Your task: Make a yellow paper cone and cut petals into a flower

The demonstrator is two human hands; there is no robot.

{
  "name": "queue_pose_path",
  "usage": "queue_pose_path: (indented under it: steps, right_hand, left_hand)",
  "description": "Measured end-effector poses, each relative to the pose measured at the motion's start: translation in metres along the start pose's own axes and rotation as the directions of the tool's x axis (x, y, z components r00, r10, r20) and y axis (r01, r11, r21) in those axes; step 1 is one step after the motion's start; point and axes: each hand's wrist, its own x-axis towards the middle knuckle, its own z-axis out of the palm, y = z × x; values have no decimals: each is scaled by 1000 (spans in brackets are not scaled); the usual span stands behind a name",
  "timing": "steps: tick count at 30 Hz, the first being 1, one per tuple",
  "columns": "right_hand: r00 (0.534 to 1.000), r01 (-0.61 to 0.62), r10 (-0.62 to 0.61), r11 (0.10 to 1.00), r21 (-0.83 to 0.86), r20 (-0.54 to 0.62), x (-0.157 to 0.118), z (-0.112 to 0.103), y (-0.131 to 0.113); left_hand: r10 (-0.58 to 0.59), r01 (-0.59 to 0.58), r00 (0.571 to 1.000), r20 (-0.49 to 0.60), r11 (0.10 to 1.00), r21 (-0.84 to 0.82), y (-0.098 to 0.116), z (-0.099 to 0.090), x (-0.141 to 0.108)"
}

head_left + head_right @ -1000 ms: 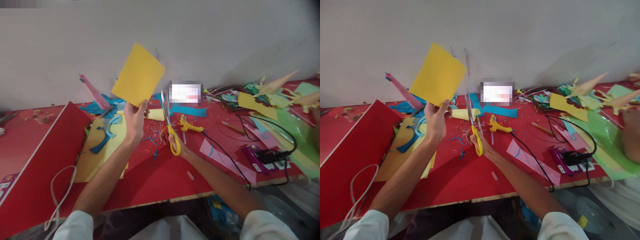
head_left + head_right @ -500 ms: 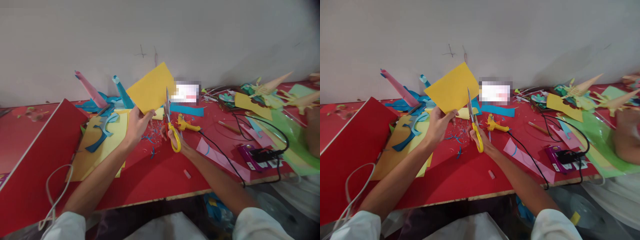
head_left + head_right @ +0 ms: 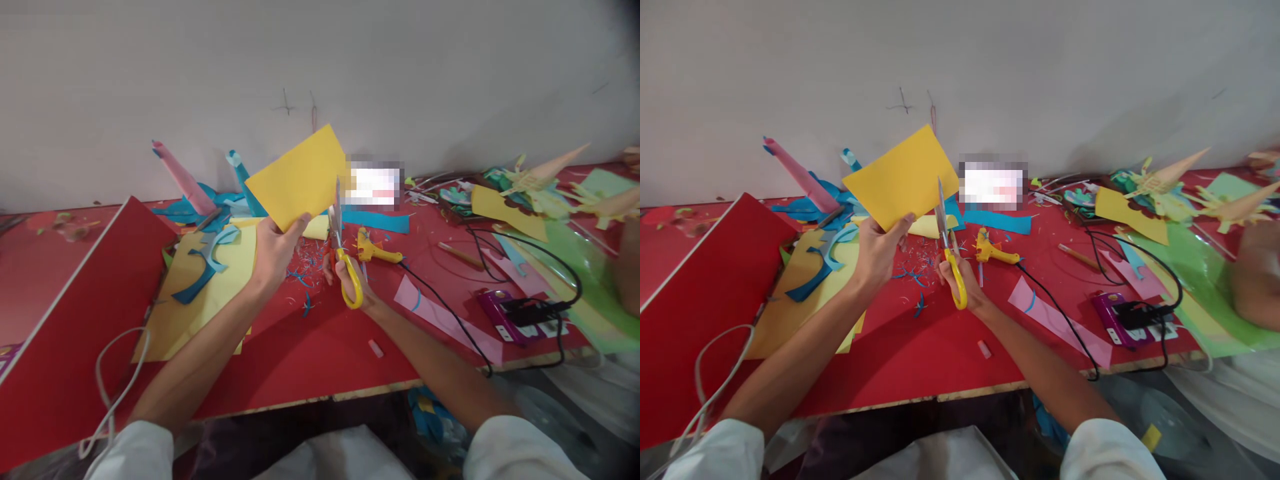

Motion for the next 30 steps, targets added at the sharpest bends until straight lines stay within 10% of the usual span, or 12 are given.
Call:
queue_pose_path:
  steps: [30]
  right_hand:
    - [998,64,-65,994,-89,-12,-3,0,8]
  left_hand:
    - [-28,28,999,27,999,27,-2,8,-11]
